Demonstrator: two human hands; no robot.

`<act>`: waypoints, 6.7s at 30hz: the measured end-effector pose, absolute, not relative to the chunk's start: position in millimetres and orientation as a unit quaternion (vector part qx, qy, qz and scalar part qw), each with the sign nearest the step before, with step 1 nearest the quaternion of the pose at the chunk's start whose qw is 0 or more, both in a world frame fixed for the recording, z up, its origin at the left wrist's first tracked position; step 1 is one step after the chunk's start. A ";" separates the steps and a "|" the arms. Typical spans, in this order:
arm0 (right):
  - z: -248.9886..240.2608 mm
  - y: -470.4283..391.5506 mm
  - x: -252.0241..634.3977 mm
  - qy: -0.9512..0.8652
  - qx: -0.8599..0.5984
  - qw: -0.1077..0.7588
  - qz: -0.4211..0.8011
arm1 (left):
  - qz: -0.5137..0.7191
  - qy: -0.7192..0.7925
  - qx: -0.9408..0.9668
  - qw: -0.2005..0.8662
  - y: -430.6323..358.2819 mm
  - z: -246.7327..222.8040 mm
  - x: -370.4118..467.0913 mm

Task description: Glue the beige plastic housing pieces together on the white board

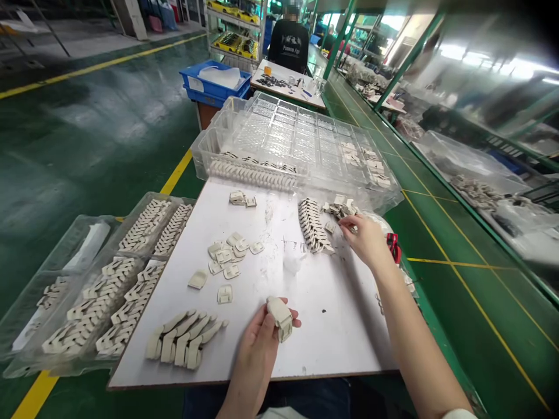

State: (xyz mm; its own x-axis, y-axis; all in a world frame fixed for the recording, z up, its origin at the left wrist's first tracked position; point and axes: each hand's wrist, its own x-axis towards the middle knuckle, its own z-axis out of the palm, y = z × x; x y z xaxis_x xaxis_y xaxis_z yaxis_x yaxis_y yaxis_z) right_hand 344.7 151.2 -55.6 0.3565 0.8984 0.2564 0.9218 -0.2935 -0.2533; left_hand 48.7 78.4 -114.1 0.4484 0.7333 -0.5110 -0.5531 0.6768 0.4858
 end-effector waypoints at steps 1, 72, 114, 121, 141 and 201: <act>-62.7 156.8 344.2 -0.576 -0.800 0.168 -0.027 | 0.389 0.361 0.125 0.839 78.4 -112.3 49.2; -70.2 53.2 244.1 -0.336 -0.582 0.645 0.365 | 0.345 0.268 0.099 0.894 55.3 -110.7 50.1; -67.9 68.6 205.8 -0.397 -0.626 0.626 0.243 | 0.322 0.220 0.061 0.919 59.6 -113.7 47.0; -66.4 67.4 204.7 -0.401 -0.629 0.623 0.237 | 0.320 0.241 0.070 0.914 61.3 -112.1 48.2; -73.9 60.5 217.6 -0.377 -0.636 0.631 0.235 | 0.323 0.245 0.046 0.913 62.8 -108.2 48.7; -85.5 18.4 225.7 -0.315 -0.603 0.715 0.160 | 0.276 0.359 -0.209 0.867 46.1 -73.9 103.5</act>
